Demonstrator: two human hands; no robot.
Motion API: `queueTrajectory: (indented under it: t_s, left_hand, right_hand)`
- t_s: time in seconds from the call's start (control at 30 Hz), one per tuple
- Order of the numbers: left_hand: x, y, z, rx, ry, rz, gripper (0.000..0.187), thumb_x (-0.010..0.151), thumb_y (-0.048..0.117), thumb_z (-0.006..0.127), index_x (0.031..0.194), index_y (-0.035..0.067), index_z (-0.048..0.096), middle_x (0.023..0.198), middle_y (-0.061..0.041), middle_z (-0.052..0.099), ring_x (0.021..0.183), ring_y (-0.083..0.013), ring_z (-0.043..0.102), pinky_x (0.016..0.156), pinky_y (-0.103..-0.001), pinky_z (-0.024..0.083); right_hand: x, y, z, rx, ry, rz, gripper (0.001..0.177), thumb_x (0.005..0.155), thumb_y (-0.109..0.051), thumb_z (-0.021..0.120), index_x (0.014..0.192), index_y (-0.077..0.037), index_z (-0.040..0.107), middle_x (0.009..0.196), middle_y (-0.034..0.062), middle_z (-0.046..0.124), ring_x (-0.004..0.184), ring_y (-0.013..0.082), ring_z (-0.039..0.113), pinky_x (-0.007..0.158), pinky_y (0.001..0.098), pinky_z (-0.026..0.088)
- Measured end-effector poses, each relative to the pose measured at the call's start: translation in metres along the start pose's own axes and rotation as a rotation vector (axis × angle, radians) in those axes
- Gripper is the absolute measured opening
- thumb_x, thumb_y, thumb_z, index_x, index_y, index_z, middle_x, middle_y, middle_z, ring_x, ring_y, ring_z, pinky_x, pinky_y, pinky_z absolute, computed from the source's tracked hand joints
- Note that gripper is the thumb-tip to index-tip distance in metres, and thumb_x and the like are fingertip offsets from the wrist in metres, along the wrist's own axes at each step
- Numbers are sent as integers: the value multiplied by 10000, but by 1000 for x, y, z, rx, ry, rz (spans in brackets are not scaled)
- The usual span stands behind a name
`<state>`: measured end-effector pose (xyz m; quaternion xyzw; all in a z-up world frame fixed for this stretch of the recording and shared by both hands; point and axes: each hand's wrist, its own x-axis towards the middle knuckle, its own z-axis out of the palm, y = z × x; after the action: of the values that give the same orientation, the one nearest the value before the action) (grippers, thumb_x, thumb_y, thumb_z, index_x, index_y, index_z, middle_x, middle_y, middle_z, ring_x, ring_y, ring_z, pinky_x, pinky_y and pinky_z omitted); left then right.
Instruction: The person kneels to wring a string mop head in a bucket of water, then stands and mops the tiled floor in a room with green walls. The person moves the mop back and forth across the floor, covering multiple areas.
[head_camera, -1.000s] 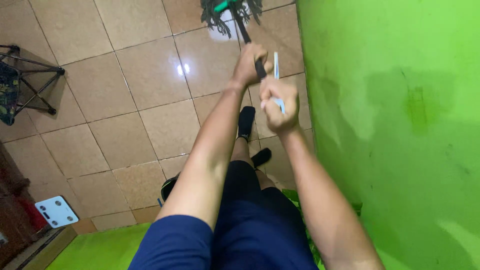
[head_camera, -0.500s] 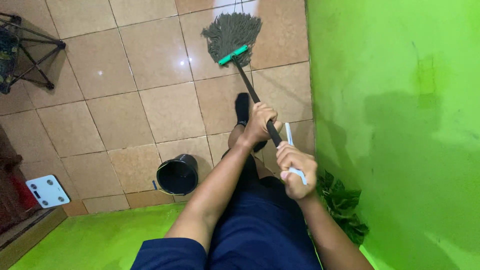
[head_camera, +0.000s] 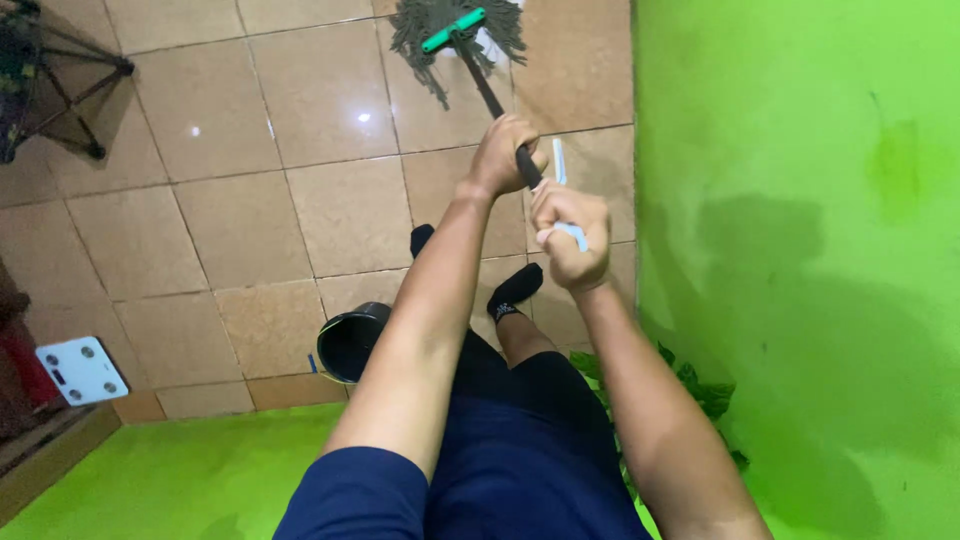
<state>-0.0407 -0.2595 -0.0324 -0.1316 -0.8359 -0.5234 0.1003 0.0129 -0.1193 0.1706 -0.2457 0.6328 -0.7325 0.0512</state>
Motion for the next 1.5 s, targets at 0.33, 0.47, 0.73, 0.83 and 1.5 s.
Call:
queueTrajectory:
  t_s: [0.33,0.47,0.73,0.83,1.5]
  left_hand:
    - [-49,29,-121,47,201,-218,271,689,235,650,546,194,422,498,-33,486,552,-342,568,663,-395,506]
    - [-99,24,-182,214,292,-236,224,676,156,638,574,173,439,525,-75,494,555,-350,584,619,-411,488]
    - [-167,-10,-244,149,446,-346,286,773,183,763,647,170,507,636,-74,553,664,-361,585,747,-409,483]
    - [-151,-8,-222,112,447,-286,266,775,167,740,651,172,506,655,-68,568,688,-337,601,735,-398,480]
    - [-68,40,-170,-8,-87,-289,185,671,268,621,511,191,566,539,-54,611,659,-349,671,692,-421,540]
  right_hand:
    - [63,-31,104,122,-209,71,280,713,-209,631,518,-115,454,529,64,418,489,254,424,552,362,363]
    - [64,-13,154,242,-279,126,249,696,-205,615,527,-118,453,535,37,426,495,228,427,542,344,363]
    - [51,4,234,286,-283,59,253,752,-71,589,532,-92,465,526,84,432,477,290,469,567,381,436]
    - [52,-17,220,182,-279,33,256,752,-64,591,526,-108,480,527,71,467,471,290,481,583,401,467]
    - [20,-44,159,8,-106,7,318,795,-269,616,549,-124,476,524,44,459,483,224,461,626,393,423]
